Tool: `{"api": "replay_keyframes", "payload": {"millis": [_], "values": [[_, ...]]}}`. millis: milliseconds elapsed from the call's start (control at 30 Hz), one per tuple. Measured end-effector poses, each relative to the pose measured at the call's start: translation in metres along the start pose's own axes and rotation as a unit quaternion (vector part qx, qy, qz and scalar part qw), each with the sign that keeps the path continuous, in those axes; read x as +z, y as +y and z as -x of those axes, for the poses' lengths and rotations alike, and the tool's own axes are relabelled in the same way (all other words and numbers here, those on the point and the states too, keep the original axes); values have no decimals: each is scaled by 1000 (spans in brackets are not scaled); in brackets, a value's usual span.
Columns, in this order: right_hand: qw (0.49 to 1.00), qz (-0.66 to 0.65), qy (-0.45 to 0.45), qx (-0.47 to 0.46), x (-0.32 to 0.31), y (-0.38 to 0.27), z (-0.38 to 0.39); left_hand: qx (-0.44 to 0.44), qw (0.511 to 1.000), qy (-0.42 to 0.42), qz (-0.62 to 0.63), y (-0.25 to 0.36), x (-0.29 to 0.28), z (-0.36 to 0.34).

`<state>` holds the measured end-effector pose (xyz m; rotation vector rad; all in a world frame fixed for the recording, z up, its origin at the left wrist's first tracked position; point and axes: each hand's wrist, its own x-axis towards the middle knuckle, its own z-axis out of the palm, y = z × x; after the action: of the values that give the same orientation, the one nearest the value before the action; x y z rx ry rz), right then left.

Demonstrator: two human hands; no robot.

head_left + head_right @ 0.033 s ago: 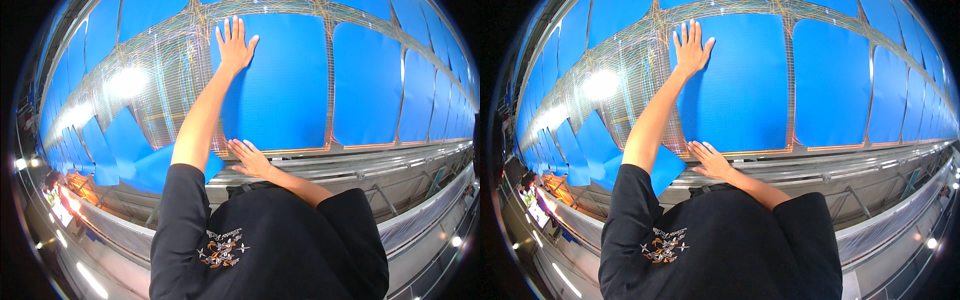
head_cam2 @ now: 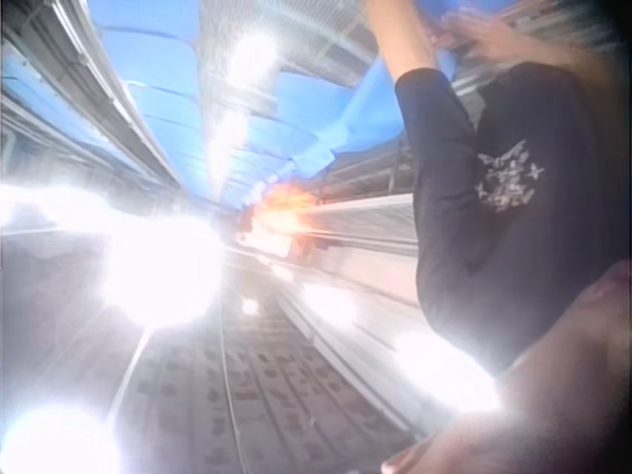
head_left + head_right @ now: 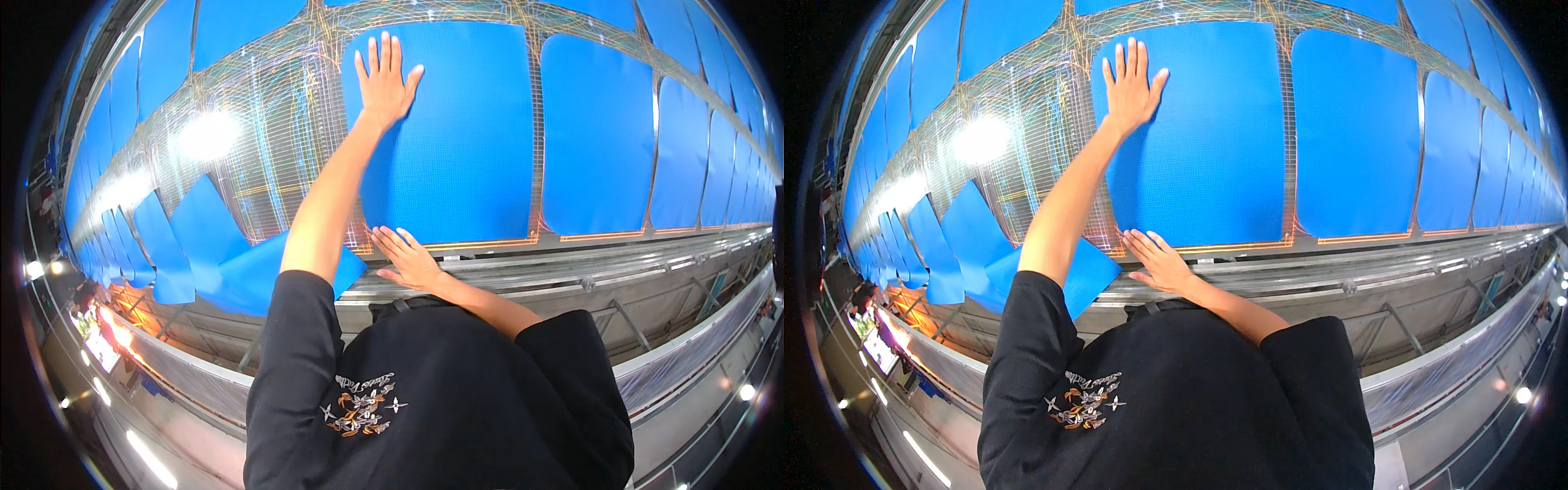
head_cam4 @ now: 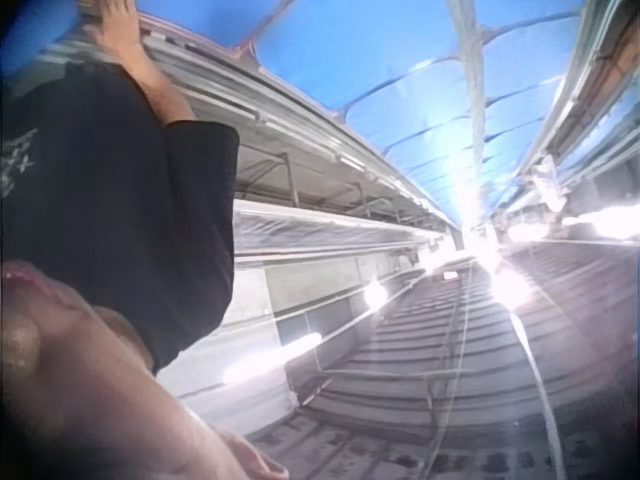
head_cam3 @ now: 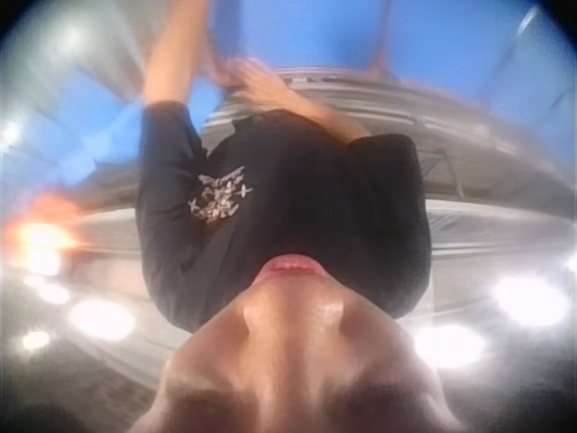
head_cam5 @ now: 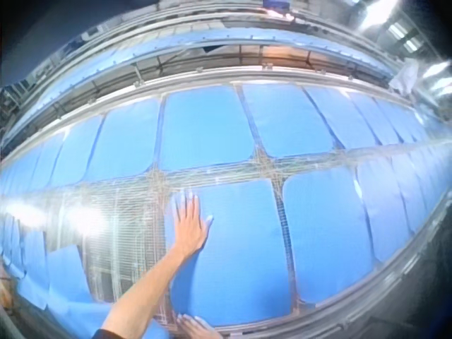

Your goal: The person repeatedly picks up blue protective film sheets and places them onto a curved metal grid structure. They smooth each sheet with both hands to conform it to the surface, then remove it and repeat the process on adjacent sections.

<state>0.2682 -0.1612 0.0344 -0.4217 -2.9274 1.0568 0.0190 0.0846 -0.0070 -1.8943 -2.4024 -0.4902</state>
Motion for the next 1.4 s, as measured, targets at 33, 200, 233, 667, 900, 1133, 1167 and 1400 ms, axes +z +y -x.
{"api": "replay_keyframes", "payload": {"millis": [33,200,233,667,900,1133,1167,1400], "values": [[1000,1,-6,17,-1,-2,1,6,1000,-2,17,16,-6,15],[999,29,13,6,-27,57,23,49,994,-57,73,56,-37,101],[999,34,12,20,-44,78,29,59,992,-78,77,54,-42,115],[908,176,321,204,-242,315,-132,-3,998,41,44,-25,-9,-15],[848,294,343,278,-216,315,-123,-24,997,41,-54,-10,-14,-14],[906,181,259,281,-117,155,-5,-81,996,4,35,60,-61,141],[915,168,239,279,-100,128,18,-86,995,-18,43,68,-73,177],[936,96,189,281,-38,39,108,-77,992,-58,75,93,-109,316]]}}
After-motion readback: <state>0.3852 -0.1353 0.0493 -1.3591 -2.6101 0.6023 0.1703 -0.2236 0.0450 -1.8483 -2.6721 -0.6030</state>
